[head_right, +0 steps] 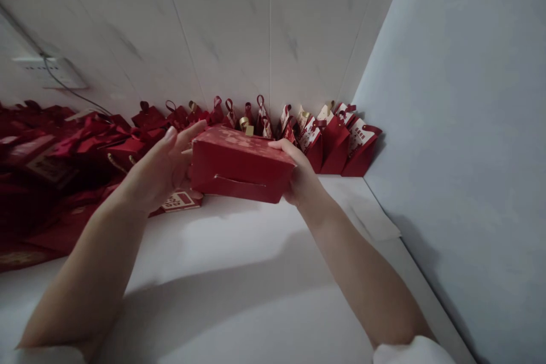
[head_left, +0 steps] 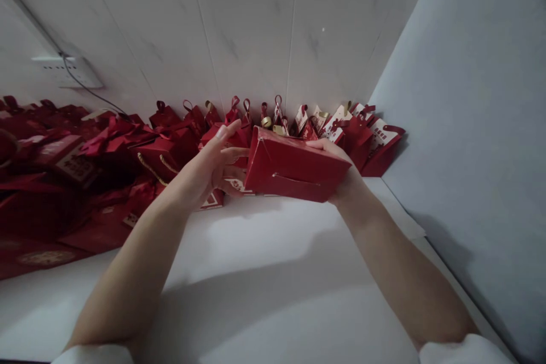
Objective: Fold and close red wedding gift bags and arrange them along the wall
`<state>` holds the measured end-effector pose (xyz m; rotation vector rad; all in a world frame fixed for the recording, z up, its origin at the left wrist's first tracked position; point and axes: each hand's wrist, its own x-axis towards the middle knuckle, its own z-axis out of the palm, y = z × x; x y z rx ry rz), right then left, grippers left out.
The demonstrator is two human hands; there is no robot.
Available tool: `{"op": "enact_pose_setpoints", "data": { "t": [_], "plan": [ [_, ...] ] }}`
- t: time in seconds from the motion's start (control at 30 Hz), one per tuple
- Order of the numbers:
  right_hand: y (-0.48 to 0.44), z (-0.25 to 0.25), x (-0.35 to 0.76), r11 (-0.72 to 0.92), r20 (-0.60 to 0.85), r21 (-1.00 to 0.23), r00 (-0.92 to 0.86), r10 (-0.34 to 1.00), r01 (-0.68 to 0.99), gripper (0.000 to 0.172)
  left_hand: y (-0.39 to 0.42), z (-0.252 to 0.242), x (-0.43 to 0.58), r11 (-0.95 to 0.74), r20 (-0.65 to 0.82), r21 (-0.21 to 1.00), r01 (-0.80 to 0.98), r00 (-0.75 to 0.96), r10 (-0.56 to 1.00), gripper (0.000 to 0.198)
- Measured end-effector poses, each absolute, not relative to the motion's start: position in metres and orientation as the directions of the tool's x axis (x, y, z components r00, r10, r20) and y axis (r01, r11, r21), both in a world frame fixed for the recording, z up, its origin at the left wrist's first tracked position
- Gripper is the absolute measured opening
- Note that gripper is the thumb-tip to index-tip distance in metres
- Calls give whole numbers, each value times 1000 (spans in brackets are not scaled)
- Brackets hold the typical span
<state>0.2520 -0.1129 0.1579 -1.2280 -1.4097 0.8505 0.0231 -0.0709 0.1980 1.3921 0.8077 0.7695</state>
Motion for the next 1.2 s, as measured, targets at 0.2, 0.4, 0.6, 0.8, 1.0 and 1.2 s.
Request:
{"op": "enact_pose_setpoints", "data": {
  "t": [0.2, 0.4, 0.6, 0.8, 1.0, 1.2],
  "plan": [
    [-106, 148, 248, 186, 167, -981, 235, 958, -59, 49, -85, 198, 22, 66, -86, 996, 55, 666, 741, 85],
    [-119, 152, 238, 322, 320, -946, 223, 921, 29, 58, -85, 191, 25, 92, -127, 992, 88, 696, 707, 88],
    [-134, 158, 233, 541, 597, -798, 222, 771, 267, 65, -85, 194, 37, 277, -139, 953, -123, 636, 759, 62],
    [-132, 154, 228, 620, 643, -708, -53, 764, 338, 93, -79, 193, 41, 468, -224, 859, -207, 670, 707, 60],
    [-130, 152, 227, 599, 673, -690, 56, 737, 406, 88, -80, 187, 39, 475, -228, 872, -118, 760, 609, 68],
    [-129, 151, 230, 552, 648, -709, 97, 755, 438, 90, -76, 183, 36, 387, -206, 922, -24, 815, 542, 73]
  ]
}}
